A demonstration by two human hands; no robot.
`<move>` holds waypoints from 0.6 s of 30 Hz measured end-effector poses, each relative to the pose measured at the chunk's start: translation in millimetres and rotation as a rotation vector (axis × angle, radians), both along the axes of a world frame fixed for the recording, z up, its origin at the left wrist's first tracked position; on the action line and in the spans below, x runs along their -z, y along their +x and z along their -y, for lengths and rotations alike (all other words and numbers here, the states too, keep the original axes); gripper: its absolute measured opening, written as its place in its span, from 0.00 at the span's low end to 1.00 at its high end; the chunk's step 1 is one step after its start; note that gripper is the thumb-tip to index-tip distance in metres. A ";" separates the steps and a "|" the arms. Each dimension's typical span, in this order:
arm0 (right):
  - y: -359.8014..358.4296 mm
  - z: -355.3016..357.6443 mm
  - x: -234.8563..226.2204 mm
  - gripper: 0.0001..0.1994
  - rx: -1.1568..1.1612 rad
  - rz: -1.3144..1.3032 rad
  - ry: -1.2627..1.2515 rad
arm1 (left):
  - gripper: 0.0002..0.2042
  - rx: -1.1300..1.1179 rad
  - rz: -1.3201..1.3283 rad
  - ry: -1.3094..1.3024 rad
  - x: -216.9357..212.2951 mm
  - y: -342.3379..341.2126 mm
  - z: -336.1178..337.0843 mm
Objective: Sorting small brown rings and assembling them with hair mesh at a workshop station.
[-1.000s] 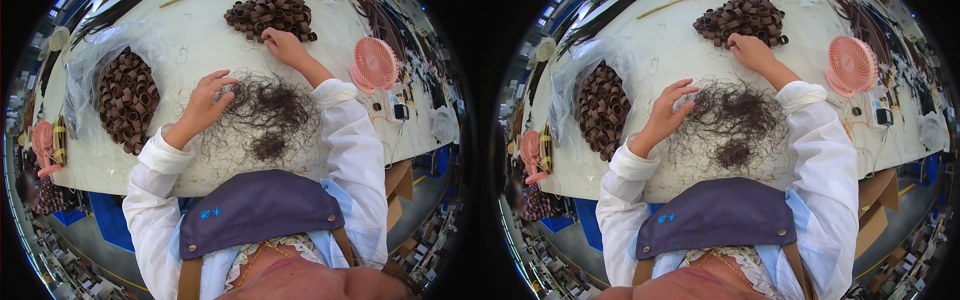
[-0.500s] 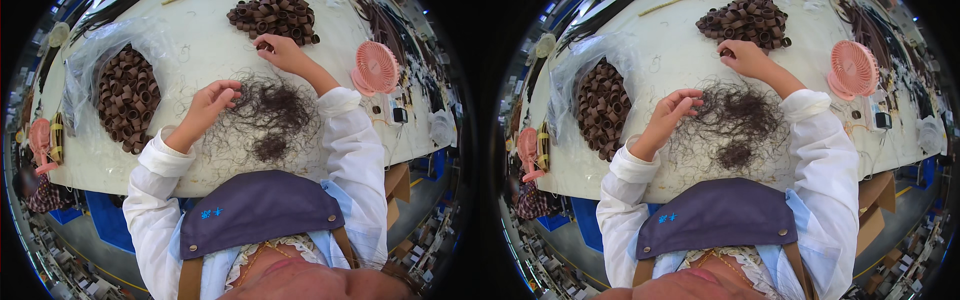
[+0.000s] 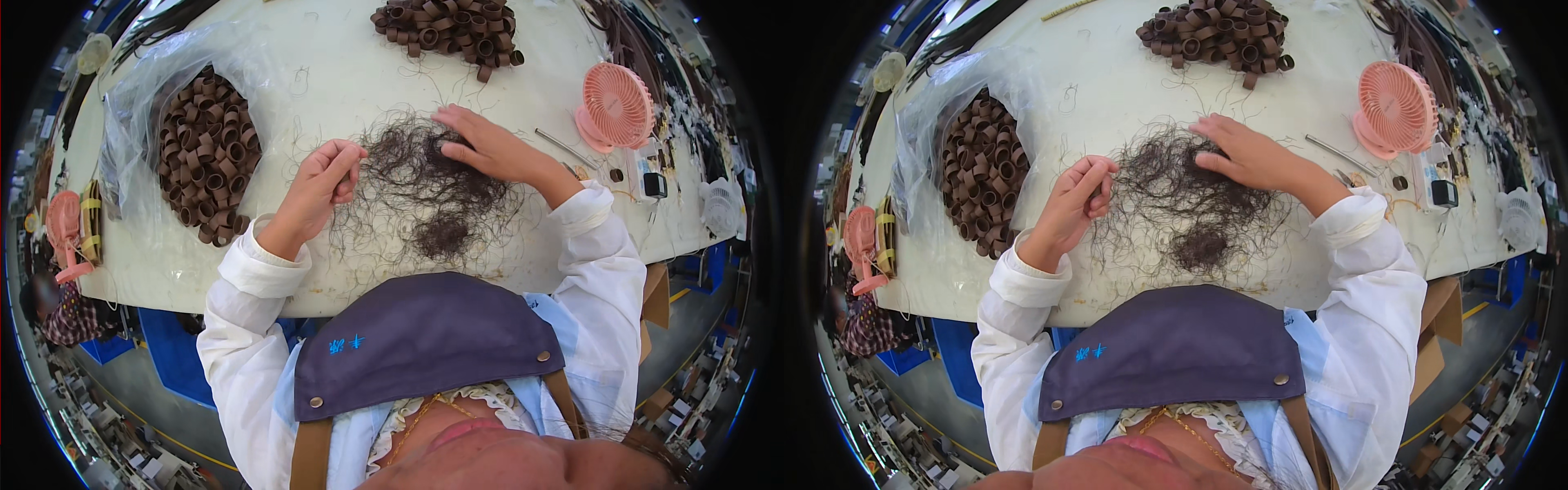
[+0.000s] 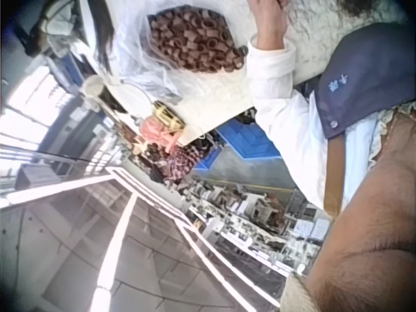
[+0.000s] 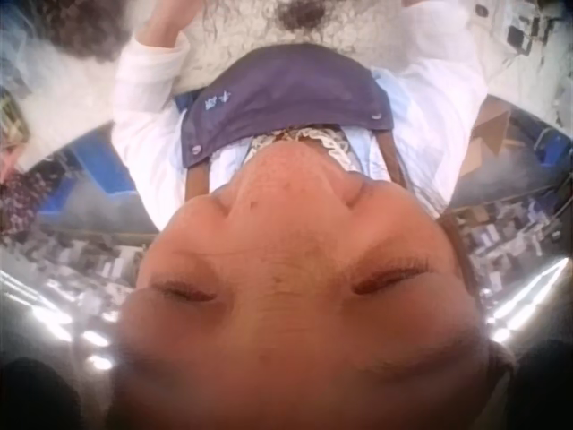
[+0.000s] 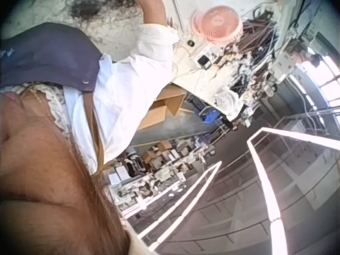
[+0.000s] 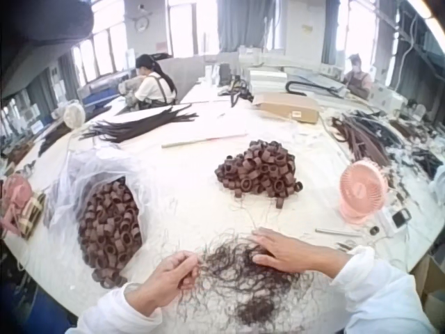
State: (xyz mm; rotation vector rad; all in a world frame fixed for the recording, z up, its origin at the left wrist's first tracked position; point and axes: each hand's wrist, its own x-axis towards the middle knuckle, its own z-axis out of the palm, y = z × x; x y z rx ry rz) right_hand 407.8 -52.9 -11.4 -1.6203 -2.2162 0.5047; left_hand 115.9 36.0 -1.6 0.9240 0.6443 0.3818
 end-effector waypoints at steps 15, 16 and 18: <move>2.7 73.4 -0.1 0.25 0.207 0.116 -0.001 | 0.12 -0.298 -0.649 1.274 -32.8 -72.8 -105.3; -4.7 74.4 2.6 0.26 0.173 0.220 0.040 | 0.12 -0.325 -0.710 1.533 -23.2 -81.0 -120.8; -21.0 72.3 -0.6 0.25 0.133 0.212 0.044 | 0.13 -0.315 -0.857 1.546 -22.2 -82.5 -136.2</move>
